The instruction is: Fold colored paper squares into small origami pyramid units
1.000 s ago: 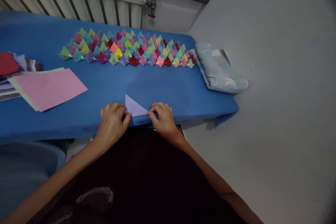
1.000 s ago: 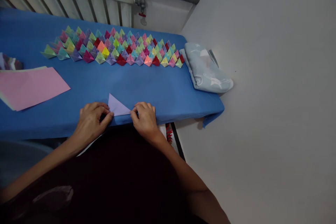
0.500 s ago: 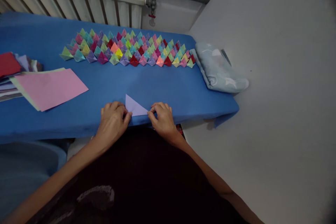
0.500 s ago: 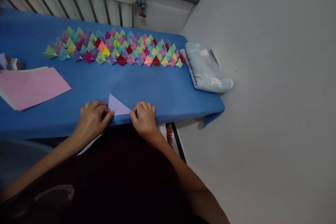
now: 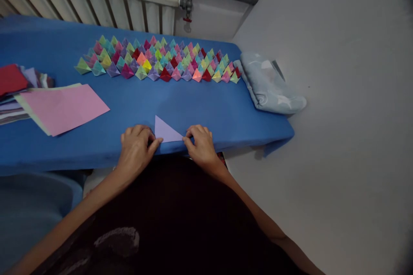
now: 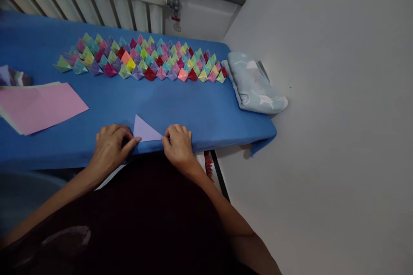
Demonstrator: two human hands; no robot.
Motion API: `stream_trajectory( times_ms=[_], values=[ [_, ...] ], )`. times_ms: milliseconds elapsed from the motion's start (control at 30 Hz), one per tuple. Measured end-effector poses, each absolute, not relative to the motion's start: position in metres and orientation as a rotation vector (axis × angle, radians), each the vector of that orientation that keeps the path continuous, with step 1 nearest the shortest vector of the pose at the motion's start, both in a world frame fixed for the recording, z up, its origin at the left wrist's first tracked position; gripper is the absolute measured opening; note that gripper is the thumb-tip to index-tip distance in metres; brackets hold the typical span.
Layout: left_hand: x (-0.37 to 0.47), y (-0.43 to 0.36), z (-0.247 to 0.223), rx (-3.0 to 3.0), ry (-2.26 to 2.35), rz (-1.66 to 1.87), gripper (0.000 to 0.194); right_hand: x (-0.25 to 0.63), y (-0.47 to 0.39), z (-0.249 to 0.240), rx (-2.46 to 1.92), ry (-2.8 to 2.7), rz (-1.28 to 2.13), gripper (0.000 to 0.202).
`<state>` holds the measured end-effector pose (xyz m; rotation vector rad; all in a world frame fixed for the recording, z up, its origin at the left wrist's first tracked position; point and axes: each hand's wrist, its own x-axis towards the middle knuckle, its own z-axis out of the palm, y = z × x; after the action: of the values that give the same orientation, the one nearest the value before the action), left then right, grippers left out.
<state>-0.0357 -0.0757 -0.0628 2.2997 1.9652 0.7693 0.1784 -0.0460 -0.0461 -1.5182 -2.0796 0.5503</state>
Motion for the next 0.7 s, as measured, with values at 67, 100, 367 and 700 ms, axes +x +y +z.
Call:
stream_trajectory(
  times_ms=[67, 100, 367, 700],
  values=[
    [-0.038, -0.076, -0.065, 2.311, 1.959, 0.817, 0.026, 0.179, -0.046, -0.046, -1.517, -2.070, 0.575, 0.009],
    [-0.039, -0.076, -0.065, 2.309, 1.957, 0.827, 0.024, 0.180, -0.046, -0.046, -1.516, -2.065, 0.584, 0.008],
    [-0.033, -0.081, -0.056, 2.490, 1.939, 0.761, 0.024, 0.179, -0.044, -0.045, -1.520, -2.095, 0.587, 0.010],
    [-0.023, -0.091, -0.051, 2.970, 1.540, 0.418, 0.044, 0.179, -0.045, -0.045, -1.517, -2.109, 0.575, 0.009]
  ],
)
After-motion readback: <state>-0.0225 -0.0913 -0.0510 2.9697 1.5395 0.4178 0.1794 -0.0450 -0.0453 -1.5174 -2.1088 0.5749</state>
